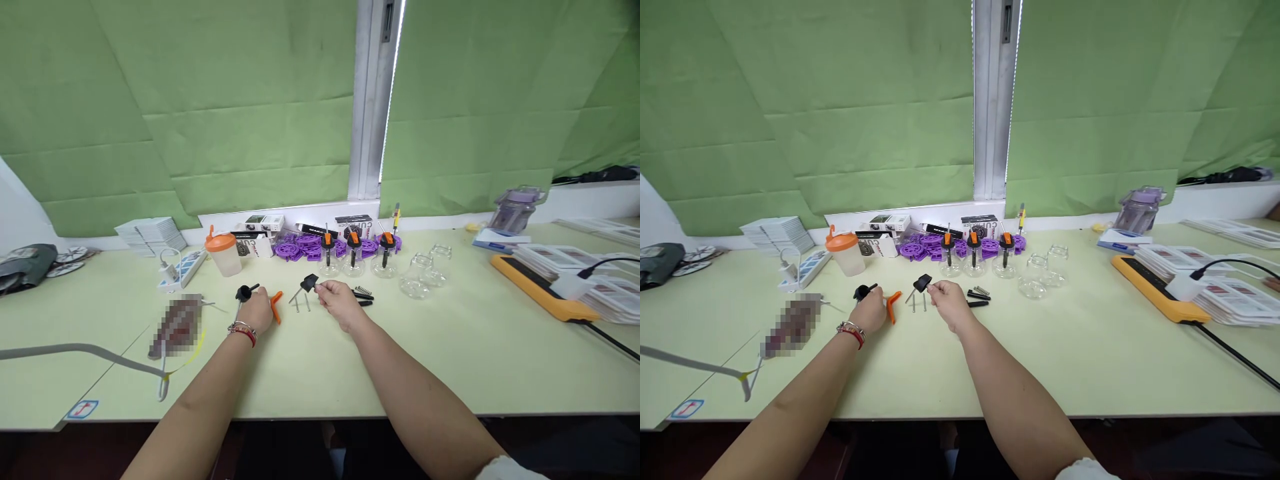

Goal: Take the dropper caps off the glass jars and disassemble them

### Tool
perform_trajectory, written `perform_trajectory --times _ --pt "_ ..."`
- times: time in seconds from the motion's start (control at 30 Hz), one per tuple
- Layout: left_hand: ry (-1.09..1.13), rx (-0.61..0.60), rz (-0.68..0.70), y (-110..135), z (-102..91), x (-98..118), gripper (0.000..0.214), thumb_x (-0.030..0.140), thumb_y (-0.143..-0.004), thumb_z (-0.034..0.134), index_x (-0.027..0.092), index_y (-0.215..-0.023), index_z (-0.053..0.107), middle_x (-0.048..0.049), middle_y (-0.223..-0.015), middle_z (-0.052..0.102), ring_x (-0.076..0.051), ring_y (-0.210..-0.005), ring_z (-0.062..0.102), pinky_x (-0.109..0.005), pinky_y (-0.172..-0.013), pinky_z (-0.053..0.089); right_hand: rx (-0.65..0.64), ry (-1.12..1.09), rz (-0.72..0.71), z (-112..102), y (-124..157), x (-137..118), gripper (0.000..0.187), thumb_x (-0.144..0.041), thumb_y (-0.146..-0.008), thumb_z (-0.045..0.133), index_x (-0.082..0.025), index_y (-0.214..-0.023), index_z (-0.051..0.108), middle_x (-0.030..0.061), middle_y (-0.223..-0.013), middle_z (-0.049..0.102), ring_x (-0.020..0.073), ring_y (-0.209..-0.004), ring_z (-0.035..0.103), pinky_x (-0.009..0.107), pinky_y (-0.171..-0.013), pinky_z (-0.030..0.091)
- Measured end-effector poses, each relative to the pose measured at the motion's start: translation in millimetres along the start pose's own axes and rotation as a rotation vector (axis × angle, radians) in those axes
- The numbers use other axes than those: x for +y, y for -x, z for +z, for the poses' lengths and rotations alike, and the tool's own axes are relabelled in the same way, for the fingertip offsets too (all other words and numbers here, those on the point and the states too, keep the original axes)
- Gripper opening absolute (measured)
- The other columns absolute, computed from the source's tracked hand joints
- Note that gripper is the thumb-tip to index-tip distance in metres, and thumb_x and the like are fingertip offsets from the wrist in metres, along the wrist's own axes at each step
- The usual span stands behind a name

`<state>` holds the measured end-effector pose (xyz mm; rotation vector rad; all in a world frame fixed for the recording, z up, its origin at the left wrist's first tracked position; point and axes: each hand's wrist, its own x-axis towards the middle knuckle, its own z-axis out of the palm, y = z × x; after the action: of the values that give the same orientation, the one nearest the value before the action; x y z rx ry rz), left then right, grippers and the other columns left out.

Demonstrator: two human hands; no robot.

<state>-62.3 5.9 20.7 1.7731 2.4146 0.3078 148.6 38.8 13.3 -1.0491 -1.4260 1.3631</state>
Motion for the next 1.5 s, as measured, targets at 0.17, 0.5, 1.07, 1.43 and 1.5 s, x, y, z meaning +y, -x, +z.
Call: perform_trajectory --times 0.17,0.5,1.07,1.43,1.5 --pt "-0.024 0.042 0.034 1 -1.8 -3 0.029 0.012 -0.082 0.040 0.017 -0.109 0.051 -0.0179 -0.114 0.062 -0.029 -0.093 0.064 -0.033 -0.067 0.044 -0.010 0.000 -0.022 0 1 0 0.026 -0.043 -0.075 0.057 -0.017 -0.071 0.056 -0.0046 -0.055 0.048 0.0094 -0.051 0.035 0.024 -0.052 0.027" --pt "-0.074 0.011 0.034 6 -4.4 -18 0.021 0.026 -0.081 0.048 0.021 -0.098 0.059 -0.0109 -0.094 0.068 -0.026 -0.083 0.064 -0.031 -0.060 0.043 -0.013 0.011 -0.025 0 -2 6 0.028 -0.046 -0.075 0.058 -0.018 -0.072 0.056 -0.0049 -0.056 0.048 0.0096 -0.052 0.037 0.024 -0.054 0.029" --pt "-0.338 0.012 0.274 27 -5.6 -8 0.030 0.005 -0.082 0.039 0.018 -0.086 0.066 -0.0144 -0.109 0.051 -0.025 -0.097 0.054 -0.032 -0.074 0.045 0.005 0.015 -0.030 0 0 1 0.027 -0.044 -0.075 0.058 -0.017 -0.071 0.057 -0.0042 -0.055 0.049 0.0096 -0.051 0.036 0.024 -0.052 0.028" --pt "0.001 0.081 0.091 19 5.9 -2 0.035 0.034 -0.090 0.039 0.012 -0.114 0.052 -0.0166 -0.115 0.058 -0.026 -0.107 0.054 -0.034 -0.087 0.041 -0.005 0.020 -0.054 1 -2 5 0.025 -0.043 -0.076 0.057 -0.018 -0.071 0.057 -0.0038 -0.056 0.049 0.0100 -0.052 0.037 0.024 -0.052 0.028" --pt "-0.013 0.085 0.075 16 12.6 7 0.037 0.038 -0.089 0.040 0.012 -0.113 0.052 -0.0179 -0.116 0.056 -0.030 -0.109 0.052 -0.039 -0.090 0.039 -0.004 0.008 -0.057 1 -1 4 0.026 -0.043 -0.076 0.057 -0.018 -0.071 0.057 -0.0039 -0.056 0.049 0.0100 -0.052 0.038 0.024 -0.053 0.029"
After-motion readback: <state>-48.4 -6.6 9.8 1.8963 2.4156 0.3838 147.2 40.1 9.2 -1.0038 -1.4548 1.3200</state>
